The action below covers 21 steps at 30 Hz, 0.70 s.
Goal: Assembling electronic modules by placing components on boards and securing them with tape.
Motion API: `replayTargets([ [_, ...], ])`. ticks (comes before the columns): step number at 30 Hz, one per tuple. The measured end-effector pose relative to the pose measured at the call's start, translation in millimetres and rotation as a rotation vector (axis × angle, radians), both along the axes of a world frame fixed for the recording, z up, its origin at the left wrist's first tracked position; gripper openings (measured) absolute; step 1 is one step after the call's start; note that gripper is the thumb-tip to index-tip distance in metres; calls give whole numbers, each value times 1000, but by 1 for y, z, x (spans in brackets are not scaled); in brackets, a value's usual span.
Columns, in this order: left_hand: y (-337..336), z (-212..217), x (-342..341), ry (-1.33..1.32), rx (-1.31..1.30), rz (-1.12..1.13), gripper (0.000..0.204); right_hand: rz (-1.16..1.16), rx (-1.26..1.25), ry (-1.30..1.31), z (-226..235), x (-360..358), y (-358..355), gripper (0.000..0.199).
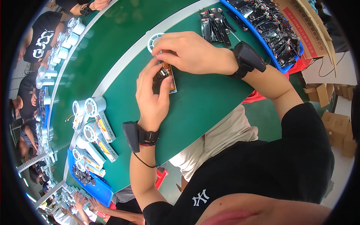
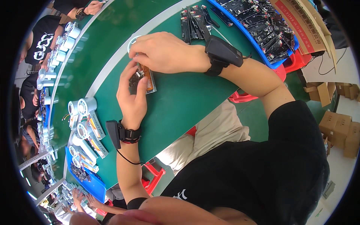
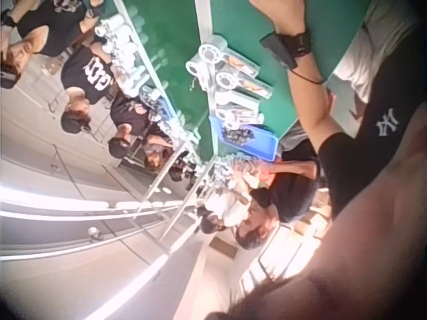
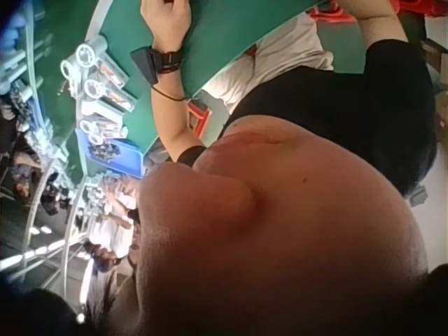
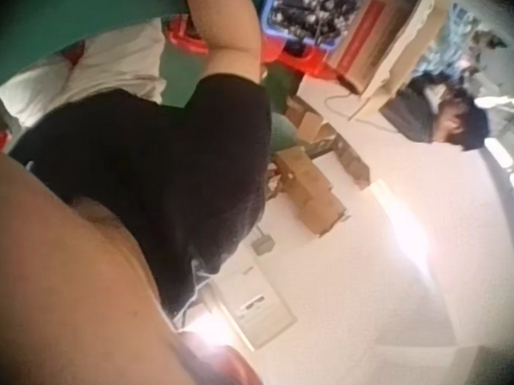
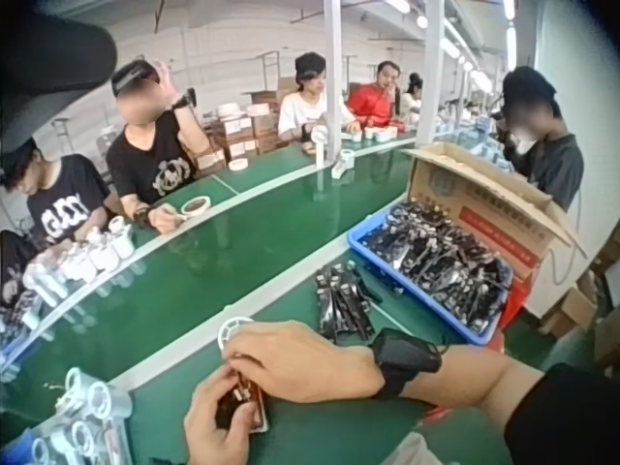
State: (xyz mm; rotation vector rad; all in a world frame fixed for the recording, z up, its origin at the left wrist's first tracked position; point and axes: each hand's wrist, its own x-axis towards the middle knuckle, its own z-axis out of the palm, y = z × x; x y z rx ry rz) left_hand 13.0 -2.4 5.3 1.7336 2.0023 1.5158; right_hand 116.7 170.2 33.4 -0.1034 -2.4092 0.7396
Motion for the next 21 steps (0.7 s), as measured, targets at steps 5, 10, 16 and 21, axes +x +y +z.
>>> replayTargets([
  [5, -2, 0, -1, -129, 33, 24, 30, 178, -48, -38, 7, 3, 7, 11],
  [10, -4, 3, -4, -249, 18, 84, 29, 268, -135, -112, 12, 3, 11, 12],
  [16, -7, 2, -10, -261, 13, 33, 30, 307, -307, -178, 12, 3, 12, 14],
  [21, -7, 7, -12, -233, -32, 22, 31, 291, -659, -345, 14, 3, 8, 11],
])
